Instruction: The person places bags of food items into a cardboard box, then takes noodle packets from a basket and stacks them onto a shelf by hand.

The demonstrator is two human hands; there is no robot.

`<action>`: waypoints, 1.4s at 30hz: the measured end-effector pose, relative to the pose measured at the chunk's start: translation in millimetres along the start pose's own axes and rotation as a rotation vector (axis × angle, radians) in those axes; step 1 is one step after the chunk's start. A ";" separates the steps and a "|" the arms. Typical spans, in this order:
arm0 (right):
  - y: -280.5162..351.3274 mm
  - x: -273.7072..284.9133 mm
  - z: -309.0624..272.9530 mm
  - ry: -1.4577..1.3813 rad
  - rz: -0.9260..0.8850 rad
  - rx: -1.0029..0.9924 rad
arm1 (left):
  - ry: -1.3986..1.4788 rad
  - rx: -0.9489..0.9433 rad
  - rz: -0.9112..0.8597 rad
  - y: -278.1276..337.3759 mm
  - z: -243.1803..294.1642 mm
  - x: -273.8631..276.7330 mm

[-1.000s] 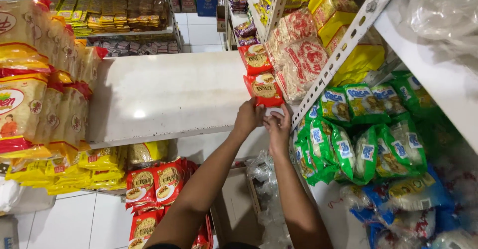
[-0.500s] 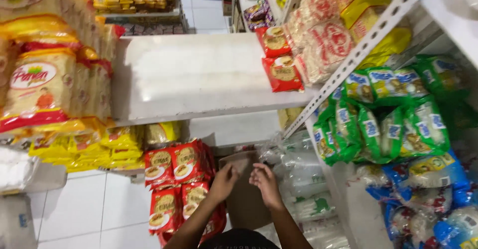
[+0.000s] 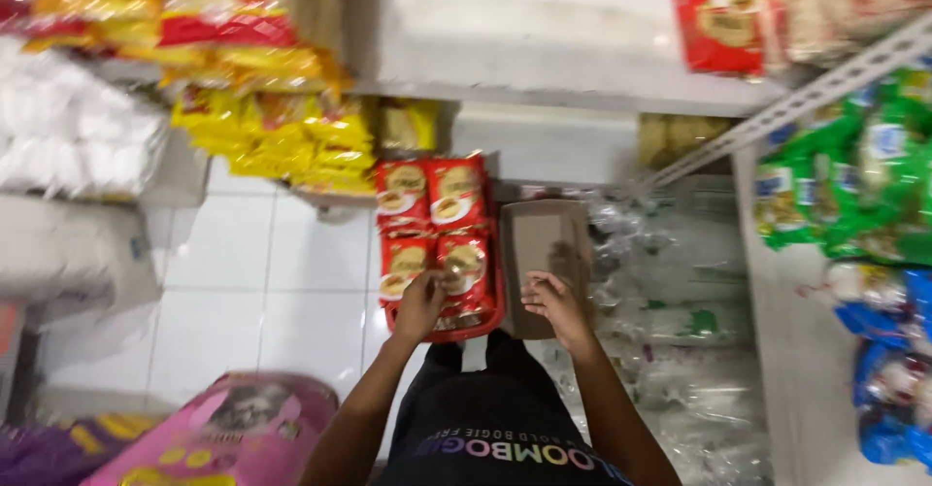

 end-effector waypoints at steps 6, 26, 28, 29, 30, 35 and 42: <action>-5.3 -66.5 41.9 0.109 -0.188 -0.125 | -0.487 -0.071 0.351 7.4 -34.4 29.4; 67.5 -48.4 119.4 0.176 -0.210 -0.054 | 0.052 0.084 0.456 18.5 -87.3 30.7; 81.3 -44.4 127.3 0.133 -0.190 -0.058 | 0.150 0.054 0.395 31.4 -65.0 20.8; 83.0 -43.8 125.0 0.102 -0.183 -0.049 | 0.200 0.038 0.364 37.2 -52.6 15.9; 87.5 -44.2 123.3 0.071 -0.176 -0.039 | 0.277 0.067 0.329 51.6 -44.3 10.5; 111.3 -44.2 109.1 -0.036 -0.121 0.011 | 0.432 0.064 0.178 120.8 5.4 -28.9; 154.6 -33.3 91.1 -0.009 -0.108 0.197 | 0.218 0.080 -0.059 179.3 53.8 -72.7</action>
Point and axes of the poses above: each hand's wrist, its own y-axis away from the middle knuckle, its own x-axis out of the back of the hand, z = x × y, the point moved 5 cm from there along -y, towards the middle knuckle, and after that the axes turned 4 degrees about -y, right-handed, at the moved point
